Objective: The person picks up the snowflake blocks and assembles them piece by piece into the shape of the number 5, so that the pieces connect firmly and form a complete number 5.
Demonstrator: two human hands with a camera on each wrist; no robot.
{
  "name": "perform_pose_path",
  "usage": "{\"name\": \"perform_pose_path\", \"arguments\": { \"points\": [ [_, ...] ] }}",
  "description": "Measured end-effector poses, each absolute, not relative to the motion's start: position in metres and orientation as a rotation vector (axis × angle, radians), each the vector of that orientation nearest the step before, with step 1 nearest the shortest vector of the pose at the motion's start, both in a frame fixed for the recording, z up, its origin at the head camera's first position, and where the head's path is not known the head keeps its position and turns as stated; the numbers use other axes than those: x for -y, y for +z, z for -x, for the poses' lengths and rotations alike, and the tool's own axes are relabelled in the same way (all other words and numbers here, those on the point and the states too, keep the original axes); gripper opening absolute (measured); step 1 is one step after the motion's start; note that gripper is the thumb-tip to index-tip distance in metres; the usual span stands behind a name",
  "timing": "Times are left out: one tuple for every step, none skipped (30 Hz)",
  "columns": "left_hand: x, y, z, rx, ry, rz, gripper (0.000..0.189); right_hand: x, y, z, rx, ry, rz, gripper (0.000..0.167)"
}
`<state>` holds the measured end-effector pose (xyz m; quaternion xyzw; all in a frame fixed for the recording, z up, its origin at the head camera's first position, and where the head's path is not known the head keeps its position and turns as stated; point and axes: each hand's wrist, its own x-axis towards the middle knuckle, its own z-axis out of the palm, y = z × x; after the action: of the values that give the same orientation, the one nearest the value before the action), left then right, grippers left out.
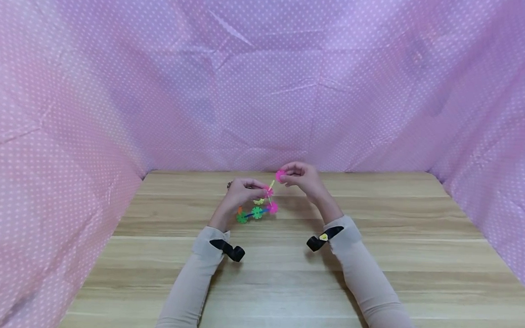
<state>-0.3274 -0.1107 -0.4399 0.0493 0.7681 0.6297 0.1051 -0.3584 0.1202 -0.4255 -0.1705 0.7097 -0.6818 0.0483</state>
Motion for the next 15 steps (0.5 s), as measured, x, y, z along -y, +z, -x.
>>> {"name": "perform_pose_path", "arguments": {
  "points": [
    [0.1105, -0.4398, 0.3272, -2.264, 1.857, -0.146, 0.020, -0.1196, -0.4254, 0.3578, -2.169, -2.079, 0.525, 0.027],
    [0.1102, -0.4397, 0.3270, -2.265, 1.860, -0.149, 0.020, -0.1190, -0.4254, 0.3572, -2.174, -2.078, 0.534, 0.027],
    [0.1101, -0.4395, 0.3266, -2.266, 1.861, -0.152, 0.020, -0.1186, -0.4250, 0.3564, -2.185, -2.071, 0.544, 0.028],
    [0.1098, -0.4393, 0.3262, -2.265, 1.865, -0.158, 0.019, -0.1181, -0.4248, 0.3558, -2.192, -2.066, 0.551, 0.028],
    [0.1097, -0.4391, 0.3257, -2.265, 1.867, -0.161, 0.019, -0.1176, -0.4246, 0.3551, -2.195, -2.064, 0.554, 0.028],
    [0.1094, -0.4391, 0.3255, -2.265, 1.871, -0.164, 0.019, -0.1171, -0.4243, 0.3546, -2.198, -2.061, 0.558, 0.029],
    [0.1093, -0.4390, 0.3252, -2.267, 1.872, -0.167, 0.018, -0.1166, -0.4237, 0.3540, -2.203, -2.055, 0.559, 0.029],
    [0.1091, -0.4391, 0.3250, -2.270, 1.871, -0.169, 0.018, -0.1163, -0.4236, 0.3538, -2.204, -2.051, 0.560, 0.029],
    [0.1089, -0.4391, 0.3250, -2.272, 1.871, -0.170, 0.018, -0.1161, -0.4235, 0.3537, -2.206, -2.048, 0.558, 0.029],
    [0.1088, -0.4391, 0.3249, -2.272, 1.872, -0.171, 0.018, -0.1157, -0.4237, 0.3538, -2.203, -2.047, 0.555, 0.028],
    [0.1086, -0.4392, 0.3250, -2.275, 1.870, -0.171, 0.018, -0.1154, -0.4236, 0.3539, -2.202, -2.046, 0.551, 0.028],
    [0.1085, -0.4392, 0.3250, -2.278, 1.870, -0.173, 0.018, -0.1151, -0.4237, 0.3540, -2.204, -2.042, 0.550, 0.027],
    [0.1084, -0.4393, 0.3251, -2.282, 1.867, -0.175, 0.018, -0.1150, -0.4237, 0.3540, -2.205, -2.040, 0.548, 0.027],
    [0.1084, -0.4393, 0.3251, -2.287, 1.864, -0.181, 0.018, -0.1149, -0.4238, 0.3540, -2.205, -2.039, 0.547, 0.027],
    [0.1084, -0.4391, 0.3250, -2.290, 1.860, -0.185, 0.018, -0.1148, -0.4241, 0.3543, -2.204, -2.038, 0.545, 0.027]
  ]
}}
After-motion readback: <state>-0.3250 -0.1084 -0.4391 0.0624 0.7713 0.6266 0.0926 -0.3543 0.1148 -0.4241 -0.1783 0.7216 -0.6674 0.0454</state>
